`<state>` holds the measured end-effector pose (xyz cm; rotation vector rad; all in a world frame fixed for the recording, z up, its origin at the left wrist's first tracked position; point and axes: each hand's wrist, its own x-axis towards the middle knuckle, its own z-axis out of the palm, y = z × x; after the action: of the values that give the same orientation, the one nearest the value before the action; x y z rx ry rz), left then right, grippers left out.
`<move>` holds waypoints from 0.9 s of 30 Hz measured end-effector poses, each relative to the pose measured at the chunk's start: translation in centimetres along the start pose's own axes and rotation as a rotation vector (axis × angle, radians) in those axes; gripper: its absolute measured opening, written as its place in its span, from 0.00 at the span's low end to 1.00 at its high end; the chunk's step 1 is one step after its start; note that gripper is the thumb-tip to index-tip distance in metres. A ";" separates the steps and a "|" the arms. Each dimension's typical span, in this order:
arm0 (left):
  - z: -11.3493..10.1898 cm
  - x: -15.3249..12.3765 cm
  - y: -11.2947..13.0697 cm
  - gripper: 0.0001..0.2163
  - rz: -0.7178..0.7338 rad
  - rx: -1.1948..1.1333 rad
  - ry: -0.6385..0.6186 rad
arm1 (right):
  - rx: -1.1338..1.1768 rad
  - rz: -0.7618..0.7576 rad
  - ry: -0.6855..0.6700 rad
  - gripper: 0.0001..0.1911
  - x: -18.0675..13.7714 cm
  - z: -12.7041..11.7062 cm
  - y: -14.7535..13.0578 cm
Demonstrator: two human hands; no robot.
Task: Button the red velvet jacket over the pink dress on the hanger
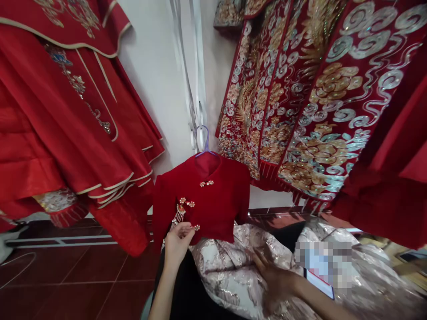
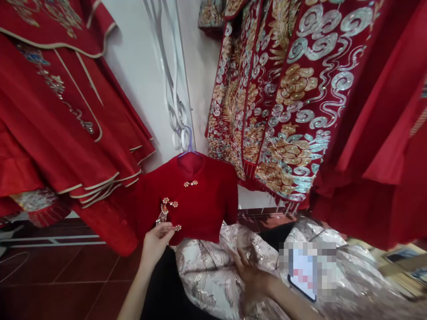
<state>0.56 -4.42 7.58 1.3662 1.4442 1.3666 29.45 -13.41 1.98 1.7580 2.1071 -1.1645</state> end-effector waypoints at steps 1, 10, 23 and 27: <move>0.2 0.0 0.0 0.11 -0.003 -0.001 0.008 | 0.058 -0.087 0.051 0.76 -0.1 0.9 0.7; 0.1 0.2 1.7 0.13 -0.102 -0.133 -0.051 | 0.339 -0.327 0.298 0.36 -0.3 3.0 -1.9; 0.1 0.0 -0.9 0.10 0.064 0.021 -0.087 | 0.213 -0.219 -0.082 0.35 -0.8 1.3 -0.3; 2.2 0.4 -3.4 0.06 0.071 0.235 -0.132 | 0.246 -0.324 -0.097 0.22 0.5 3.1 -0.6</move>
<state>1.89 -3.14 3.94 1.6391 1.5155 1.1537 27.75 -15.02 -0.12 1.4424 2.3342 -1.6191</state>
